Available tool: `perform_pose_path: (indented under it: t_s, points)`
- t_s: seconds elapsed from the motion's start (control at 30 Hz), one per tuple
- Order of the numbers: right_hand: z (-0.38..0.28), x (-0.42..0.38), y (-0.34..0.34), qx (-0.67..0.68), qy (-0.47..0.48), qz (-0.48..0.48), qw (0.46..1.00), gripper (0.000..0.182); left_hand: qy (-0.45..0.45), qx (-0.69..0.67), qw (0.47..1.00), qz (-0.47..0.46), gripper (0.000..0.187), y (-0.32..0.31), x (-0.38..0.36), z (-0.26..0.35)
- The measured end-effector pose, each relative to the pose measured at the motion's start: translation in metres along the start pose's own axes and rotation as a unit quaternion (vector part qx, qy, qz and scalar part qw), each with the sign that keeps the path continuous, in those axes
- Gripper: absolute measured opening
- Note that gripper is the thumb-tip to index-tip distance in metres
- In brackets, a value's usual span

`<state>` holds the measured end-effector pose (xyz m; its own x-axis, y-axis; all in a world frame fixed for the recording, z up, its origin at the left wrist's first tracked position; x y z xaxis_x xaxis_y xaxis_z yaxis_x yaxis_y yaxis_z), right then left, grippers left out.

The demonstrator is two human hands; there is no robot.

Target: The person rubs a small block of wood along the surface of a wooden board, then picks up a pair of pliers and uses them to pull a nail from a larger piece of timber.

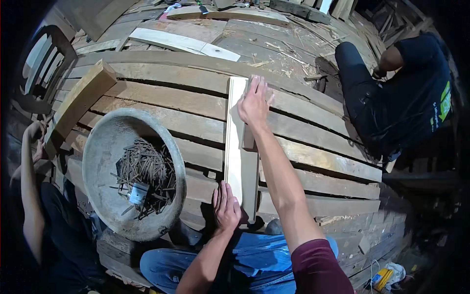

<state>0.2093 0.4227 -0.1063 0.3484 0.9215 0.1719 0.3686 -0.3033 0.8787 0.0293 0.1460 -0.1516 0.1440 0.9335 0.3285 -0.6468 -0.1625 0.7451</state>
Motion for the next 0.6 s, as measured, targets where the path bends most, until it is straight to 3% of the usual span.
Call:
perform_pose_path:
  t_s: [0.17, 0.3, 0.6]
  points:
    - [0.002, -0.054, -0.001, -0.011, 0.072, -0.035, 0.997, 0.075, 0.002, -0.026, 1.0, -0.003, 0.049, 0.004, 0.001, 0.004]
    - [0.006, -0.097, 0.006, -0.053, 0.074, -0.065, 0.994, 0.077, 0.008, -0.028, 0.999, -0.013, 0.049, 0.003, 0.002, 0.003]
    - [0.006, 0.033, -0.004, -0.034, 0.032, -0.02, 0.999, 0.077, -0.005, -0.019, 1.0, -0.006, 0.048, 0.004, 0.003, 0.003]
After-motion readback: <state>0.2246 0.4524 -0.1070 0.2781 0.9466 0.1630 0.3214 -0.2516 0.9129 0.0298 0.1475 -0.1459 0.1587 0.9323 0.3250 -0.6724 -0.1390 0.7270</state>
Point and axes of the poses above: each hand's wrist, its own x-axis towards the middle knuckle, its own y-axis out of the back of the hand, z = x × y, the point moved 10 cm from there along x, towards the middle knuckle, and after that the axes turned 2 degrees about z, right-handed, at the moved point
